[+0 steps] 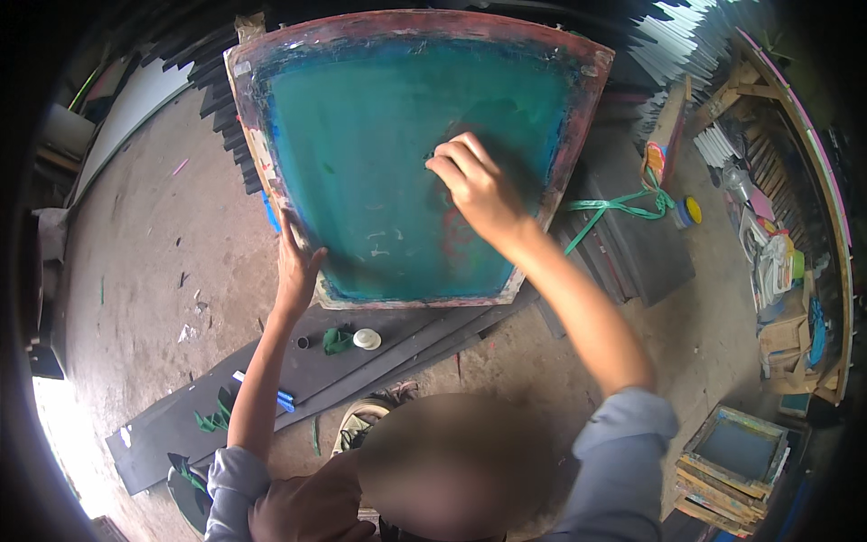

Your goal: The person cleans a green screen printing frame by wiping its surface with a green cloth. They repeatedly apply liquid from a small white bottle onto the cloth and continue wiping the frame until the end of the clip.

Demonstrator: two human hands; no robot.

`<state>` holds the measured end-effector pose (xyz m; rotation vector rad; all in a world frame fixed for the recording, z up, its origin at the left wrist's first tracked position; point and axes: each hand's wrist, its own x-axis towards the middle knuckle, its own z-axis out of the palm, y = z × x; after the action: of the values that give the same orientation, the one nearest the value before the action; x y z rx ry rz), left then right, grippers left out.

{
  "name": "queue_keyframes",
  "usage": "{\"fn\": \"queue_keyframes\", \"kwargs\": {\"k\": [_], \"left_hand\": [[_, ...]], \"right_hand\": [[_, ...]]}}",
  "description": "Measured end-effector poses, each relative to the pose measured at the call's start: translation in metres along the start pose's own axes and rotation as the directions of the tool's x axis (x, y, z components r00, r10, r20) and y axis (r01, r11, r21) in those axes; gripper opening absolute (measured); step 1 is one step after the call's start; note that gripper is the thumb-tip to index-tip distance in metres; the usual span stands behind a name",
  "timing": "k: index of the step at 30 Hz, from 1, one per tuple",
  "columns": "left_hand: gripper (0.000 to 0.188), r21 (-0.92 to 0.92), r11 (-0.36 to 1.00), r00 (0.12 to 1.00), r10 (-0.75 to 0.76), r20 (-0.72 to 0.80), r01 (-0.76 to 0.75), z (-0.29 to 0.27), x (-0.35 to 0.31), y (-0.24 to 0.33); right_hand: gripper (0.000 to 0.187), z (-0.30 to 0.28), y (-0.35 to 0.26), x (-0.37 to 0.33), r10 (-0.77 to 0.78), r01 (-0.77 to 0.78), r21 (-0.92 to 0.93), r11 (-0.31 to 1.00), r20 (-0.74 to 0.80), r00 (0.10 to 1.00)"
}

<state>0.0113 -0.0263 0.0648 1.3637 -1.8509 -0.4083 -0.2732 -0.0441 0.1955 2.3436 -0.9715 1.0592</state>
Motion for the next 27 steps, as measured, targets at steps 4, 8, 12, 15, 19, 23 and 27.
{"fn": "queue_keyframes", "kwargs": {"k": [4,8,12,15,19,23,27], "left_hand": [[0.091,-0.019,0.999,0.996,-0.043,0.075,0.044,-0.001,0.004,0.000],[0.091,0.015,0.996,0.993,-0.087,0.085,0.086,-0.007,0.003,-0.002],[0.089,0.007,1.000,1.000,-0.006,0.017,0.006,0.005,0.000,0.001],[0.089,0.047,0.999,1.000,0.025,0.005,-0.025,0.002,0.001,-0.004],[0.089,0.044,0.999,1.000,0.021,0.011,-0.021,-0.001,0.000,-0.008],[0.089,0.052,0.999,1.000,0.016,0.014,-0.017,0.002,0.001,-0.004],[0.089,0.025,1.000,0.999,-0.012,0.034,0.011,0.001,0.004,-0.006]], "right_hand": [[0.013,-0.021,0.020,0.021,0.183,-0.204,-0.080,0.976,-0.216,0.959],[0.010,-0.006,0.005,0.008,0.072,-0.072,0.016,0.997,-0.005,0.997],[0.012,-0.031,0.016,0.021,0.333,-0.364,-0.082,0.928,-0.255,0.908],[0.008,-0.015,0.002,-0.004,0.164,-0.164,0.021,0.986,0.038,0.986],[0.009,-0.030,0.020,0.021,0.245,-0.266,-0.114,0.957,-0.172,0.954],[0.012,-0.008,0.009,-0.011,0.056,-0.054,-0.035,0.998,0.051,0.997],[0.009,-0.035,0.022,0.036,0.180,-0.290,-0.375,0.881,-0.302,0.936]]}}
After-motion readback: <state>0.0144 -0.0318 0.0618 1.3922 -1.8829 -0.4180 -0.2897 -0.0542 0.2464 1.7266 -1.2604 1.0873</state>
